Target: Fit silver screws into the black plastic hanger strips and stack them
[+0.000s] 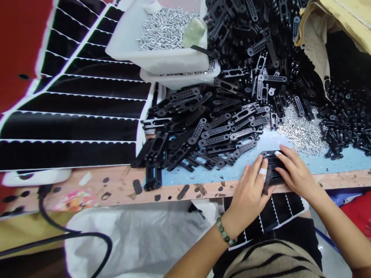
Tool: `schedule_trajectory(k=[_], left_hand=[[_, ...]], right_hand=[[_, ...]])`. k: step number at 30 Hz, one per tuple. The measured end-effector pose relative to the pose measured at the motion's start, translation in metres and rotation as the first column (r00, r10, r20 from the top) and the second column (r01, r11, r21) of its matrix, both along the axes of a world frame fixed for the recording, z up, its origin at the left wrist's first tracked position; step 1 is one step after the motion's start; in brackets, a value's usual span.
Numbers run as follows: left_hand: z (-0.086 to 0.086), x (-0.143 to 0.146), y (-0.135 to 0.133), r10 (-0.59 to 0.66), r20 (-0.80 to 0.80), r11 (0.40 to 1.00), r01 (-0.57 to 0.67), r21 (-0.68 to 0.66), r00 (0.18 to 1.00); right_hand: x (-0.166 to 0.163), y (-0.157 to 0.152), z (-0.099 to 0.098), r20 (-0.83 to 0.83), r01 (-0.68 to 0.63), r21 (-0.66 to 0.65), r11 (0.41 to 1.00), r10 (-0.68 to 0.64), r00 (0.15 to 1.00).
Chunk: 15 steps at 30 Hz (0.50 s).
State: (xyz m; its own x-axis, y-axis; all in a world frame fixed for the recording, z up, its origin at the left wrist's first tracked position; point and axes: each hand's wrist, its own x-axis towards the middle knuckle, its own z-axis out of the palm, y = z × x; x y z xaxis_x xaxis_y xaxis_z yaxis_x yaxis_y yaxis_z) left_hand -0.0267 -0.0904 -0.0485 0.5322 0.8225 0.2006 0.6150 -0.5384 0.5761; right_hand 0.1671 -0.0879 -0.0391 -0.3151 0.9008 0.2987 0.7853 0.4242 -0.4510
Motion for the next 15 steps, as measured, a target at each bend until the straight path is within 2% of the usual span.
schedule_trajectory(k=[3,7,12,15], left_hand=[[0.005,-0.004,0.015,-0.041,0.047,0.998,0.043,-0.039,0.998],[0.005,-0.003,0.033,-0.169,0.020,0.980,0.170,-0.105,0.985],[-0.002,0.007,0.035,-0.199,-0.058,0.977,0.194,-0.089,0.978],[-0.005,0.009,0.033,-0.201,-0.068,0.977,0.196,-0.082,0.977]], right_hand=[[0.009,-0.011,0.002,-0.025,0.054,0.087,0.995,-0.052,0.998],[0.011,-0.027,-0.002,0.043,0.012,0.073,0.997,-0.015,0.999],[-0.005,-0.033,-0.008,0.135,0.071,0.083,0.994,-0.081,0.987],[-0.016,-0.034,-0.010,0.129,0.083,0.095,0.992,-0.094,0.987]])
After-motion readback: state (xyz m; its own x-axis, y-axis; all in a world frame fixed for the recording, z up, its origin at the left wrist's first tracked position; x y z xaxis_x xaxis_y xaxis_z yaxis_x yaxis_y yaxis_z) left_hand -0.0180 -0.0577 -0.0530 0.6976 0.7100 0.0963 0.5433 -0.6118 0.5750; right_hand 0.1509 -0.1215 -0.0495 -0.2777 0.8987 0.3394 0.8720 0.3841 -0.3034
